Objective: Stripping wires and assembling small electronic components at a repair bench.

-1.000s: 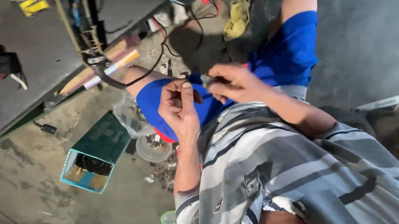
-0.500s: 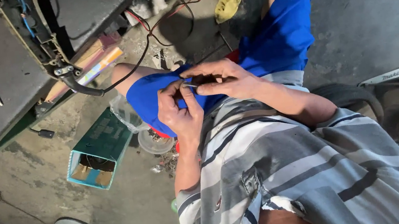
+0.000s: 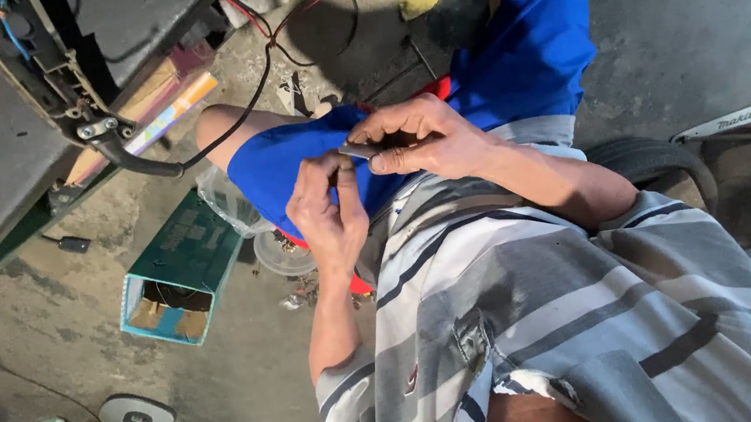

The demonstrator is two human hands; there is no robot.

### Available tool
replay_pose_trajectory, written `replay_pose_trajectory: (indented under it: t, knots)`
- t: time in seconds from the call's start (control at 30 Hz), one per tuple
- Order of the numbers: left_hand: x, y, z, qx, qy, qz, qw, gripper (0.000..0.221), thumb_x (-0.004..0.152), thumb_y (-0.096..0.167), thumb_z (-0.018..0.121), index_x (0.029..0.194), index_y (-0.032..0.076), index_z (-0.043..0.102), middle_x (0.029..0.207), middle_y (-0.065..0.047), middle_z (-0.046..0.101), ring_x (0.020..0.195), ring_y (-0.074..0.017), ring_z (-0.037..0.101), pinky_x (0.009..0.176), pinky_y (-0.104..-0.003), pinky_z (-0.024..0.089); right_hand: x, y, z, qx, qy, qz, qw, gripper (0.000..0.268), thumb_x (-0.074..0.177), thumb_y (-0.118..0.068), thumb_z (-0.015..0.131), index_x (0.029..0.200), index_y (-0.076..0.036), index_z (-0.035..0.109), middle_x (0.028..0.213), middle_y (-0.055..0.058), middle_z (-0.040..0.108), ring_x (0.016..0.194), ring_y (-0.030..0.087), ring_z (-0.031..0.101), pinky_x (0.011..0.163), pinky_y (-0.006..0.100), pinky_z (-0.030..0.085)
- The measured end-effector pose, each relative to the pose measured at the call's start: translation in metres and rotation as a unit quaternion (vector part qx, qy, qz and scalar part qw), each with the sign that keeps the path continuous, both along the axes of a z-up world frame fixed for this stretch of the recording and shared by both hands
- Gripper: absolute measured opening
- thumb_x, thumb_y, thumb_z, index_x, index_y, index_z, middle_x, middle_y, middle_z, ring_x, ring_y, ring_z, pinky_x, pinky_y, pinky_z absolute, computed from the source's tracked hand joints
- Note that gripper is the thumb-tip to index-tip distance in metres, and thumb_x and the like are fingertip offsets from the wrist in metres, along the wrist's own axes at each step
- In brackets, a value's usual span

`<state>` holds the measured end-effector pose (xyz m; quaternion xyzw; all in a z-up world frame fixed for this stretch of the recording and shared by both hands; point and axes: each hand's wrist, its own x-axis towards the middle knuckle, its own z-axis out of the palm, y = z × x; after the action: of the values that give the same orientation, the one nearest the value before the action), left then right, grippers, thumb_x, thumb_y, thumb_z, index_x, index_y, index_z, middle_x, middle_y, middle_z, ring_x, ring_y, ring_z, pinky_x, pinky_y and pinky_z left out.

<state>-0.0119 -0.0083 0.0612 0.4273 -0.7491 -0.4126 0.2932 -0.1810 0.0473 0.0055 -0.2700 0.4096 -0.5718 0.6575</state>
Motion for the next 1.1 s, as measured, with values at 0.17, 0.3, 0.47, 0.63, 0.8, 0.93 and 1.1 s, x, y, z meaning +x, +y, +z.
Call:
replay_pose_trajectory:
  t: [0.17, 0.3, 0.47, 0.63, 0.8, 0.93, 1.1]
  knots:
    - [0.005, -0.001, 0.008, 0.048, 0.053, -0.02, 0.997, 0.012, 0.098, -0.002, 0.065, 0.091, 0.006, 0.072, 0.073, -0.009, 0.063, 0.058, -0.0244, 0.06, 0.06, -0.036, 0.053, -0.005, 0.01, 0.006, 0.017, -0.095, -0.001, 0.995, 0.021, 0.088, 0.01, 0.074, 0.109, 0.013, 0.069, 0.073, 0.015, 0.061, 0.056, 0.012, 0.05, 0.046, 0.023, 0.044]
    - [0.007, 0.002, 0.008, 0.09, 0.085, -0.023, 0.992, 0.011, 0.098, 0.0, 0.066, 0.092, 0.006, 0.074, 0.073, -0.009, 0.066, 0.055, -0.0202, 0.06, 0.058, -0.034, 0.053, -0.006, 0.012, 0.019, 0.023, -0.134, -0.011, 0.991, 0.017, 0.089, 0.01, 0.072, 0.106, 0.013, 0.068, 0.071, 0.016, 0.06, 0.053, 0.012, 0.046, 0.045, 0.023, 0.042]
    - [0.015, 0.01, 0.004, 0.206, 0.133, -0.035, 0.969, 0.011, 0.092, -0.006, 0.068, 0.091, 0.003, 0.076, 0.06, -0.01, 0.065, 0.05, -0.0167, 0.059, 0.053, -0.03, 0.052, -0.079, 0.042, 0.014, 0.072, -0.159, -0.147, 0.974, 0.011, 0.098, -0.002, 0.067, 0.108, -0.006, 0.069, 0.084, 0.013, 0.057, 0.062, 0.015, 0.047, 0.048, 0.024, 0.038]
    - [0.0, 0.016, -0.001, 0.295, 0.081, -0.017, 0.952, 0.014, 0.103, 0.017, 0.063, 0.107, 0.004, 0.067, 0.086, -0.009, 0.068, 0.065, -0.0158, 0.065, 0.064, -0.027, 0.054, -0.155, 0.089, 0.012, -0.014, 0.159, -0.272, 0.949, 0.045, 0.091, -0.046, 0.059, 0.119, -0.01, 0.064, 0.108, 0.015, 0.061, 0.087, 0.025, 0.06, 0.072, 0.034, 0.046]
    - [-0.082, 0.046, -0.013, 0.379, 0.101, -0.111, 0.913, 0.031, 0.103, 0.022, 0.064, 0.128, 0.003, 0.063, 0.11, -0.011, 0.069, 0.091, -0.0217, 0.072, 0.089, -0.032, 0.059, -0.097, 0.071, 0.037, 0.001, 0.069, -0.319, 0.945, 0.046, 0.085, -0.012, 0.075, 0.123, 0.011, 0.064, 0.09, 0.019, 0.068, 0.067, 0.017, 0.061, 0.059, 0.023, 0.05]
    - [-0.128, 0.058, -0.024, 0.257, 0.288, -0.048, 0.921, 0.019, 0.102, 0.009, 0.063, 0.112, -0.007, 0.061, 0.098, -0.018, 0.058, 0.079, -0.0234, 0.062, 0.072, -0.036, 0.057, -0.086, 0.072, 0.025, -0.034, -0.021, -0.356, 0.933, 0.037, 0.08, 0.009, 0.08, 0.114, 0.014, 0.066, 0.081, 0.021, 0.066, 0.067, 0.017, 0.063, 0.056, 0.028, 0.055]
    - [-0.148, 0.059, -0.037, 0.221, 0.339, -0.058, 0.913, 0.03, 0.109, 0.015, 0.054, 0.114, -0.015, 0.06, 0.095, -0.02, 0.052, 0.069, -0.0228, 0.058, 0.067, -0.035, 0.056, -0.103, 0.078, 0.045, -0.08, -0.107, -0.386, 0.913, 0.032, 0.085, 0.013, 0.075, 0.115, 0.017, 0.063, 0.076, 0.018, 0.065, 0.061, 0.01, 0.056, 0.052, 0.022, 0.05]
